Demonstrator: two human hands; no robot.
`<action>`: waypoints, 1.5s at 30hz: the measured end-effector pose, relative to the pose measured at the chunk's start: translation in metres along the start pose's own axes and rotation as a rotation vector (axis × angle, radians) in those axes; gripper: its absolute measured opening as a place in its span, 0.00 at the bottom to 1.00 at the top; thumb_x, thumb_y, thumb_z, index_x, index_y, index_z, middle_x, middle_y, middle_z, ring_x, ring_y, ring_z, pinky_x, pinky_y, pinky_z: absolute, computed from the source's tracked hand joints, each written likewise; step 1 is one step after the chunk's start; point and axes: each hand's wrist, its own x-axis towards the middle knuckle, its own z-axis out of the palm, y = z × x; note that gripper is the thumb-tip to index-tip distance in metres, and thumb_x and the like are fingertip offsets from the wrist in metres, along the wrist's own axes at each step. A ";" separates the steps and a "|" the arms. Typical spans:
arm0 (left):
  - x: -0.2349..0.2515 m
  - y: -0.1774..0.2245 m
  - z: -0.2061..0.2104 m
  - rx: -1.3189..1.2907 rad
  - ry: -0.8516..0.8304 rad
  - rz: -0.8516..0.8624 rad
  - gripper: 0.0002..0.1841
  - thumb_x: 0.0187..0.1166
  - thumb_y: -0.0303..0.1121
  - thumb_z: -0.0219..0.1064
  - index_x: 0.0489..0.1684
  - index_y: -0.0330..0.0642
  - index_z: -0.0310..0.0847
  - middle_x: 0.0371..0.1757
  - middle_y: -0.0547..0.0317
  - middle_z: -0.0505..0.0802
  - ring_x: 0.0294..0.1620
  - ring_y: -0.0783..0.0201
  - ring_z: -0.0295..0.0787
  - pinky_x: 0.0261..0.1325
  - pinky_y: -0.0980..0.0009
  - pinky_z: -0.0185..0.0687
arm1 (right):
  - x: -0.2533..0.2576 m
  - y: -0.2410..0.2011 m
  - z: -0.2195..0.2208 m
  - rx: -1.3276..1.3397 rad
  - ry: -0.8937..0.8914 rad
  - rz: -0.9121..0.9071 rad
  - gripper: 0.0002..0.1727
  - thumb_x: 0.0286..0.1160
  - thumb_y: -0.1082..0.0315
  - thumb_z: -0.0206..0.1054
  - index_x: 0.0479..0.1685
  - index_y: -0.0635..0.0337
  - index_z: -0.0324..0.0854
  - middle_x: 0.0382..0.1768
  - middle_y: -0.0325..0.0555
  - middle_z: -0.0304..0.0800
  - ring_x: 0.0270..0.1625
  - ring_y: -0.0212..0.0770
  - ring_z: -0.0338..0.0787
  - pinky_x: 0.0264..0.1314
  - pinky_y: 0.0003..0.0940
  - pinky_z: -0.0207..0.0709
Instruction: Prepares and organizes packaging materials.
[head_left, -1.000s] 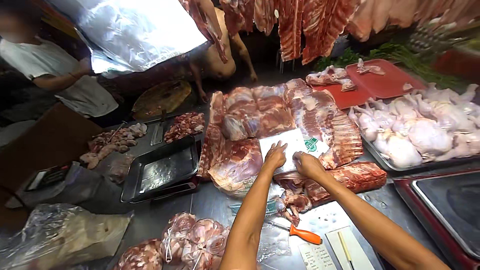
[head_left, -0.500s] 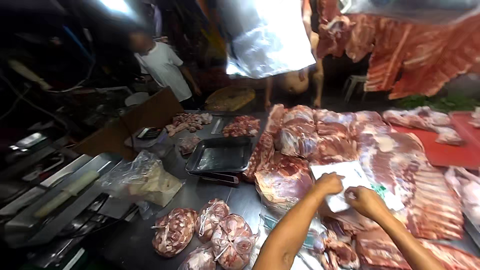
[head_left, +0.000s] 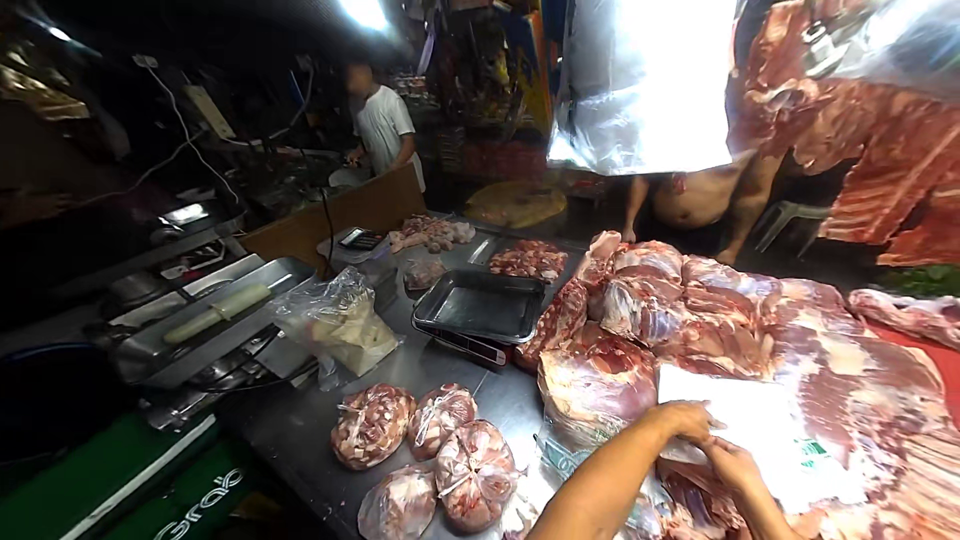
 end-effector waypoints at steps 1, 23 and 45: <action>-0.001 0.001 0.001 -0.003 -0.014 -0.004 0.22 0.79 0.28 0.68 0.73 0.35 0.81 0.89 0.43 0.71 0.82 0.40 0.73 0.81 0.38 0.67 | -0.001 -0.001 0.000 -0.056 0.027 0.027 0.15 0.79 0.61 0.72 0.43 0.69 0.89 0.44 0.64 0.90 0.49 0.57 0.86 0.57 0.64 0.74; 0.010 -0.007 0.010 0.094 0.168 0.024 0.30 0.82 0.35 0.62 0.87 0.47 0.69 0.93 0.45 0.63 0.93 0.47 0.57 0.90 0.45 0.56 | -0.073 -0.030 -0.036 -0.197 0.168 -0.381 0.16 0.78 0.65 0.66 0.59 0.60 0.91 0.63 0.59 0.88 0.51 0.52 0.93 0.58 0.52 0.86; 0.037 0.024 0.039 0.330 0.200 0.025 0.28 0.93 0.42 0.50 0.93 0.54 0.59 0.97 0.50 0.54 0.95 0.37 0.48 0.83 0.35 0.60 | -0.095 -0.027 -0.025 0.102 -0.097 -0.763 0.09 0.61 0.78 0.65 0.18 0.66 0.88 0.40 0.52 0.90 0.56 0.45 0.83 0.62 0.42 0.72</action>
